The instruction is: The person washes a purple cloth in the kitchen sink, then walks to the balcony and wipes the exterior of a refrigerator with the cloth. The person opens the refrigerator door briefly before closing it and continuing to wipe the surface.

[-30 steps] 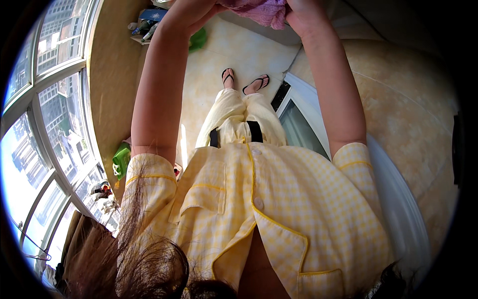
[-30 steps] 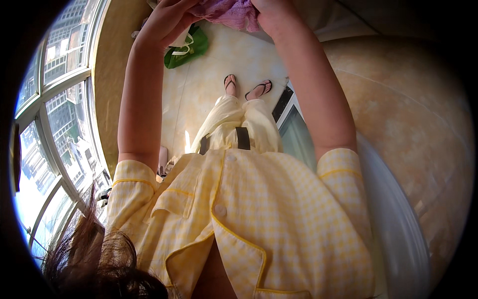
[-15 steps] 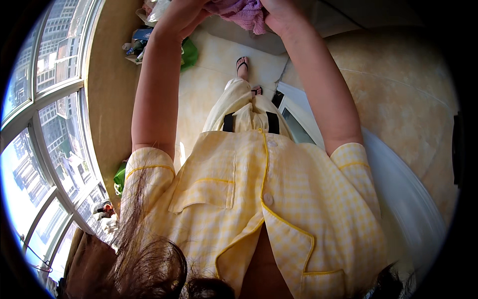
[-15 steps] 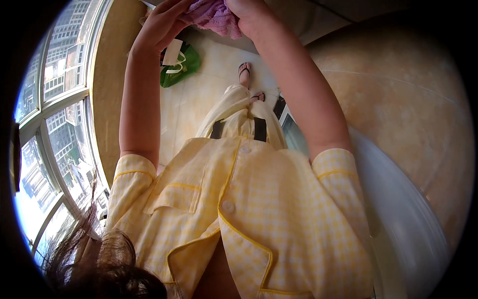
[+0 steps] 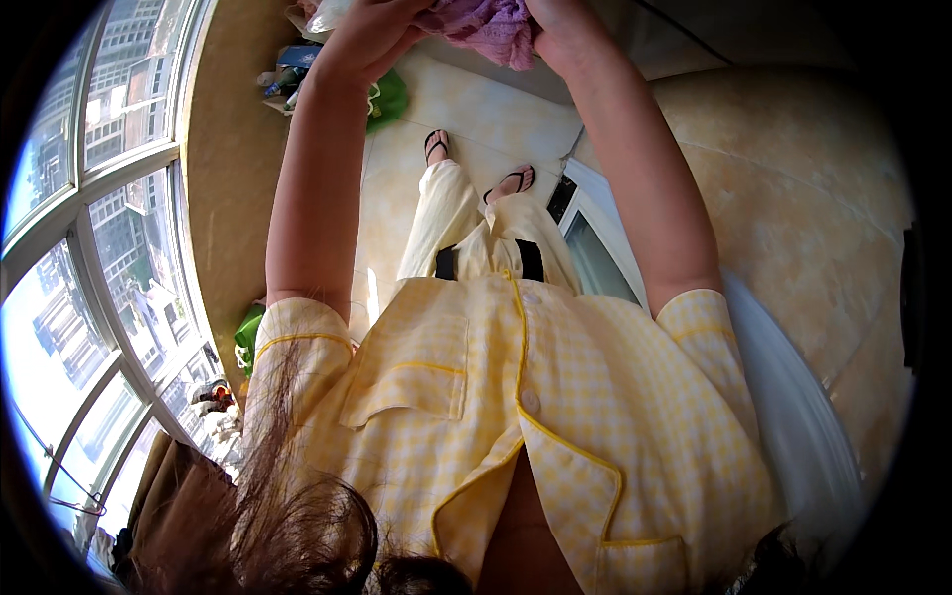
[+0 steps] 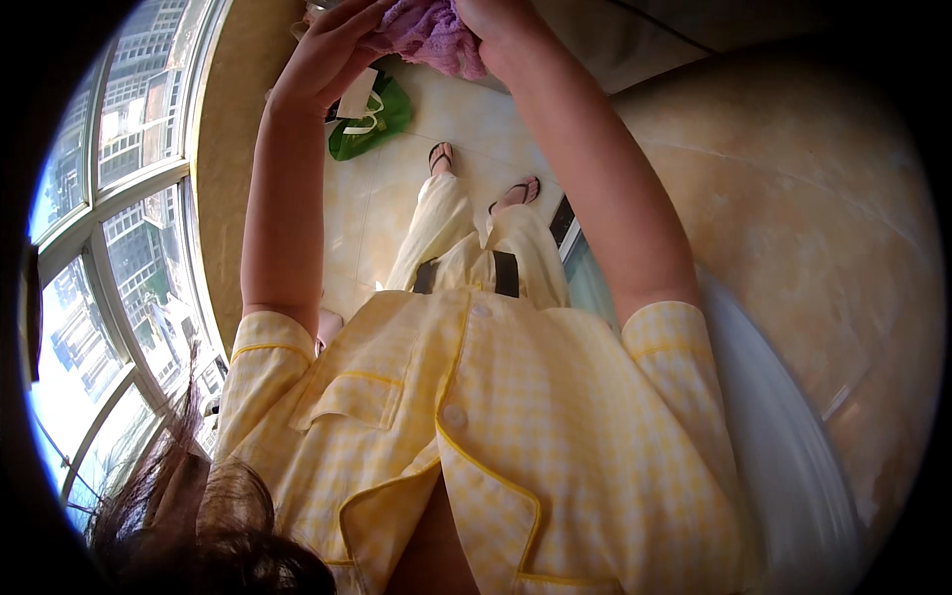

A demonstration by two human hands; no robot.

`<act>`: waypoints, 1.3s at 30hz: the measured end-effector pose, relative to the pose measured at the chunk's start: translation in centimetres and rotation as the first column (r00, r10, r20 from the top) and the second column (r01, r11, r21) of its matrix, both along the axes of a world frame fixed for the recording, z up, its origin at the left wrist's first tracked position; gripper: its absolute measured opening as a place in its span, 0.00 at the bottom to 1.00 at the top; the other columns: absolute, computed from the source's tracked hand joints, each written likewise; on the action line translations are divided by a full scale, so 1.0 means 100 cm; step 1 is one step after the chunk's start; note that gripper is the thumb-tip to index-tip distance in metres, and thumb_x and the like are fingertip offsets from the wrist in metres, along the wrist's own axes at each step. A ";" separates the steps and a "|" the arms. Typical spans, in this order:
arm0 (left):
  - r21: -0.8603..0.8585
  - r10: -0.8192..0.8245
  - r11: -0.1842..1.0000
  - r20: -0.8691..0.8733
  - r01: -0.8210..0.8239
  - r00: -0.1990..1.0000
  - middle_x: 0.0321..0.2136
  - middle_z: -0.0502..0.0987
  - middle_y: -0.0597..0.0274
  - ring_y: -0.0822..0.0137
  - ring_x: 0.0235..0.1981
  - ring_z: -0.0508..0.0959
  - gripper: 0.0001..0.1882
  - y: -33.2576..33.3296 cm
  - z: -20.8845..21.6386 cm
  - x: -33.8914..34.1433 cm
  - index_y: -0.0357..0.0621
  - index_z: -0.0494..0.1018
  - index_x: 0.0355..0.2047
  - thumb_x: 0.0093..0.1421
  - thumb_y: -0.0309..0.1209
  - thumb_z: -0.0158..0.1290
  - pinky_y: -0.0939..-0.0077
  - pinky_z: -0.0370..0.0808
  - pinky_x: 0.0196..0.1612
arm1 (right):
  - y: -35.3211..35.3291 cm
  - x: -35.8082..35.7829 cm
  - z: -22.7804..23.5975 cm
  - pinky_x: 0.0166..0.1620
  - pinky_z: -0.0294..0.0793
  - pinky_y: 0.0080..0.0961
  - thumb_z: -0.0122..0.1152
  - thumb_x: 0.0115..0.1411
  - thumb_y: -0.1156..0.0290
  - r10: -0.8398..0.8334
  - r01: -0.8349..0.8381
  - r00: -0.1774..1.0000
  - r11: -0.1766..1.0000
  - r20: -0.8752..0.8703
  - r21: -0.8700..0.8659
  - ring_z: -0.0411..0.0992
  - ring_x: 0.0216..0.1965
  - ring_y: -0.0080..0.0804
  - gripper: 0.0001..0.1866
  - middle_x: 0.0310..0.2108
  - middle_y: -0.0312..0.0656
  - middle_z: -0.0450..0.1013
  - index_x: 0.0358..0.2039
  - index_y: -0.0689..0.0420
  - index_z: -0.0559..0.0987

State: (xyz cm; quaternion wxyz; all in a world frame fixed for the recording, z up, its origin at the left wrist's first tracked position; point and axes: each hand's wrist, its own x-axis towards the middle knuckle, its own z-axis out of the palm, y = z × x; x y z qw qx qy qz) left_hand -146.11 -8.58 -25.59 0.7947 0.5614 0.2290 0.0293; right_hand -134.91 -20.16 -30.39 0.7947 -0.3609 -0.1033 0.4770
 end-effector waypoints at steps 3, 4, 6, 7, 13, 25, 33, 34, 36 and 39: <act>0.018 0.001 1.000 -0.003 -0.001 1.000 0.37 0.75 0.59 0.72 0.34 0.76 0.16 0.003 0.008 -0.001 0.33 0.68 0.46 0.62 0.32 0.46 0.81 0.74 0.37 | 0.001 -0.001 0.003 0.39 0.71 0.20 0.52 0.60 0.70 -0.046 0.046 0.999 0.999 -0.004 0.013 0.69 0.36 0.22 0.14 0.36 0.35 0.69 0.46 0.57 0.71; 0.030 -0.017 0.999 -0.005 0.017 1.000 0.36 0.75 0.59 0.72 0.32 0.76 0.16 0.008 0.010 -0.007 0.33 0.69 0.46 0.62 0.32 0.46 0.82 0.74 0.35 | 0.001 -0.005 0.006 0.42 0.69 0.19 0.52 0.60 0.69 -0.058 0.058 0.998 0.998 0.008 -0.021 0.68 0.38 0.22 0.15 0.38 0.35 0.69 0.47 0.57 0.70; 0.042 -0.032 0.999 -0.005 0.032 0.999 0.33 0.76 0.61 0.75 0.24 0.75 0.16 0.014 0.008 -0.005 0.33 0.70 0.44 0.61 0.32 0.48 0.83 0.74 0.29 | 0.000 -0.003 0.007 0.44 0.68 0.19 0.52 0.59 0.69 -0.103 0.107 0.993 0.992 0.057 -0.066 0.67 0.41 0.22 0.15 0.40 0.35 0.69 0.47 0.57 0.70; 0.041 -0.034 0.999 -0.015 0.034 0.999 0.33 0.76 0.61 0.75 0.24 0.75 0.16 0.019 0.008 -0.006 0.33 0.70 0.44 0.61 0.32 0.48 0.83 0.74 0.29 | 0.002 -0.003 0.006 0.45 0.67 0.18 0.52 0.59 0.69 -0.124 0.131 0.989 0.987 0.082 -0.088 0.66 0.42 0.22 0.16 0.41 0.35 0.68 0.48 0.58 0.70; 0.070 -0.055 0.996 -0.031 0.057 0.998 0.33 0.75 0.60 0.75 0.24 0.75 0.16 0.024 0.018 -0.008 0.32 0.69 0.45 0.61 0.33 0.48 0.83 0.74 0.31 | -0.001 -0.001 0.005 0.48 0.64 0.18 0.53 0.58 0.70 -0.177 0.191 0.971 0.978 0.159 -0.078 0.65 0.44 0.21 0.14 0.41 0.33 0.69 0.46 0.57 0.72; 0.131 -0.433 0.893 -0.014 0.431 0.901 0.41 0.73 0.57 0.69 0.40 0.75 0.19 0.073 0.001 0.009 0.34 0.66 0.49 0.62 0.34 0.46 0.74 0.72 0.45 | 0.009 -0.012 -0.007 0.45 0.66 0.22 0.53 0.59 0.66 -0.369 0.412 0.895 0.899 0.251 -0.148 0.67 0.41 0.23 0.12 0.39 0.35 0.69 0.42 0.56 0.73; 0.114 -0.543 0.840 0.141 0.531 0.828 0.35 0.75 0.64 0.76 0.35 0.74 0.15 0.071 0.019 0.019 0.35 0.69 0.44 0.62 0.33 0.46 0.81 0.70 0.40 | 0.025 -0.032 0.043 0.37 0.69 0.18 0.51 0.61 0.62 -0.526 0.651 0.735 0.725 0.428 -0.227 0.68 0.31 0.18 0.13 0.27 0.32 0.71 0.31 0.58 0.77; 0.112 -0.561 0.828 0.161 0.549 0.812 0.34 0.75 0.65 0.76 0.35 0.74 0.14 0.063 0.016 0.029 0.35 0.70 0.43 0.62 0.33 0.46 0.81 0.70 0.40 | 0.019 -0.027 0.039 0.36 0.69 0.19 0.51 0.61 0.61 -0.556 0.691 0.701 0.684 0.446 -0.234 0.68 0.31 0.19 0.14 0.27 0.32 0.71 0.30 0.59 0.77; 0.132 -0.559 0.829 0.176 0.544 0.810 0.32 0.75 0.66 0.77 0.34 0.74 0.14 0.057 0.017 0.036 0.35 0.71 0.42 0.62 0.33 0.47 0.81 0.71 0.39 | 0.017 -0.022 0.039 0.35 0.70 0.20 0.52 0.61 0.60 -0.594 0.732 0.663 0.641 0.457 -0.229 0.69 0.30 0.19 0.16 0.27 0.33 0.71 0.29 0.60 0.77; 0.192 -0.475 0.876 0.191 0.442 0.859 0.31 0.75 0.65 0.75 0.32 0.74 0.13 0.042 0.021 0.051 0.35 0.72 0.39 0.61 0.32 0.48 0.82 0.71 0.37 | 0.013 -0.017 0.047 0.34 0.71 0.21 0.53 0.60 0.57 -0.595 0.676 0.731 0.698 0.334 -0.235 0.70 0.29 0.20 0.18 0.26 0.35 0.72 0.28 0.61 0.77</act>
